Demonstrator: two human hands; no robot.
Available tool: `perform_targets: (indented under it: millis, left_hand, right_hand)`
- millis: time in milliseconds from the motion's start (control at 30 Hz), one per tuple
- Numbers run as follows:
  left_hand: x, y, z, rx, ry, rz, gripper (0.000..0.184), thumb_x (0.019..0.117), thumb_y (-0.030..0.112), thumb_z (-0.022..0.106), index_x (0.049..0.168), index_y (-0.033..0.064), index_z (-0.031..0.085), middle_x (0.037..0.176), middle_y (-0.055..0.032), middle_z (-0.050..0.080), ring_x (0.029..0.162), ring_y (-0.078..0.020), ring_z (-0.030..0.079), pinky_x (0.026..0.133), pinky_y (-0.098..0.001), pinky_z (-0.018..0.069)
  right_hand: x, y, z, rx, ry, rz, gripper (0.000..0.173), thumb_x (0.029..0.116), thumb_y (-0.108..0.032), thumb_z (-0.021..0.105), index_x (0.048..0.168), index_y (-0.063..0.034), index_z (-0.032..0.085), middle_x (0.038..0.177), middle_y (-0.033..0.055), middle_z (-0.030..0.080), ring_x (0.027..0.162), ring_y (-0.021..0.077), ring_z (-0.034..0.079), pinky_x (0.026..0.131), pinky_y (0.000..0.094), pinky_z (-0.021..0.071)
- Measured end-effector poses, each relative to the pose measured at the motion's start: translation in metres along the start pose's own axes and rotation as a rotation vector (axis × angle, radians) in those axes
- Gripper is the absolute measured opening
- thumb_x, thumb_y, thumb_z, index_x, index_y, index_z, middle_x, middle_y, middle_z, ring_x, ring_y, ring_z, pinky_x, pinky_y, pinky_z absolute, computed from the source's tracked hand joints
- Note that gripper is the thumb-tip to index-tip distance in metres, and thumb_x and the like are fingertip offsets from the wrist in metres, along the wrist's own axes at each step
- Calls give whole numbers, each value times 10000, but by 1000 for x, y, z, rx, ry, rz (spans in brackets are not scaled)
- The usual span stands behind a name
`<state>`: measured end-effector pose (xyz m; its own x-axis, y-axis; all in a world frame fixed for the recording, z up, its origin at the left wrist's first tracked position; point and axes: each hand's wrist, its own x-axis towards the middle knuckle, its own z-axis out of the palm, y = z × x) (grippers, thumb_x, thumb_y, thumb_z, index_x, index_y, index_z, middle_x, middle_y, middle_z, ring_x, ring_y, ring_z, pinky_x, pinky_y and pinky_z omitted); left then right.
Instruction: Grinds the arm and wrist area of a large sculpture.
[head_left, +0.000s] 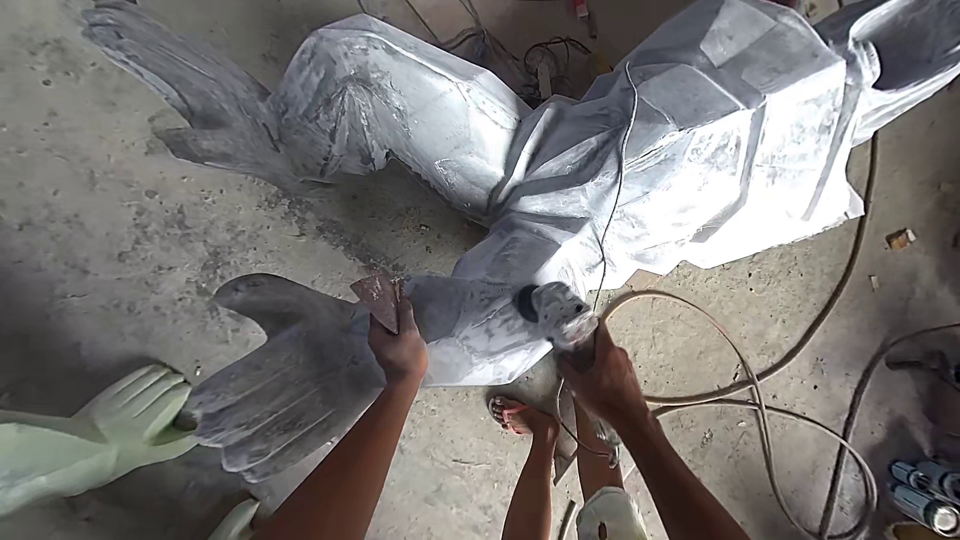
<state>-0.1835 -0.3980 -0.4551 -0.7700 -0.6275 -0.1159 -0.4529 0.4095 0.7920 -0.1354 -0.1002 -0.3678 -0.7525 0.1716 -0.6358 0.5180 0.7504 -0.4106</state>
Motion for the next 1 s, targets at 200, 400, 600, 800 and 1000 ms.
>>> perform_targets:
  millis: [200,400,600,800,1000]
  left_hand:
    - [-2,-4,0,-27,2,18,346,1022,317,637,1192,18,667,1046,-98,714,980,-117,683,925,-347,545]
    - [1,-3,2,-42,15,20,331,1021,317,635,1155,16,670,1015,-79,709,954,-87,679,901,-315,547]
    - [-3,3,-2,13,-20,-22,383,1034,368,607,1184,19,658,1023,-113,705,954,-154,682,904,-394,545]
    - [-6,3,-2,8,-13,-10,383,1035,353,598,1190,6,652,1036,-108,702,975,-132,679,918,-369,542]
    - [-3,5,-2,12,-7,-40,380,1034,346,607,1213,13,649,1056,-108,707,982,-136,683,920,-376,549]
  right_hand:
    - [-1,-10,-6,-86,-88,-110,757,804,-646,704,1359,-163,523,968,51,712,936,238,712,822,518,582]
    - [-5,-11,-5,-102,-124,-196,681,810,-646,681,1304,-187,583,974,16,717,942,201,707,824,493,578]
    - [41,14,-30,12,-53,-77,720,801,-644,745,1311,-182,531,850,25,688,795,193,707,716,479,591]
    - [86,-9,-81,-133,-317,-275,692,811,-622,757,1329,-216,543,937,32,712,867,205,714,761,514,596]
    - [180,-19,-119,-267,-376,-281,605,846,-534,788,1255,-140,578,1025,81,703,963,241,698,846,535,570]
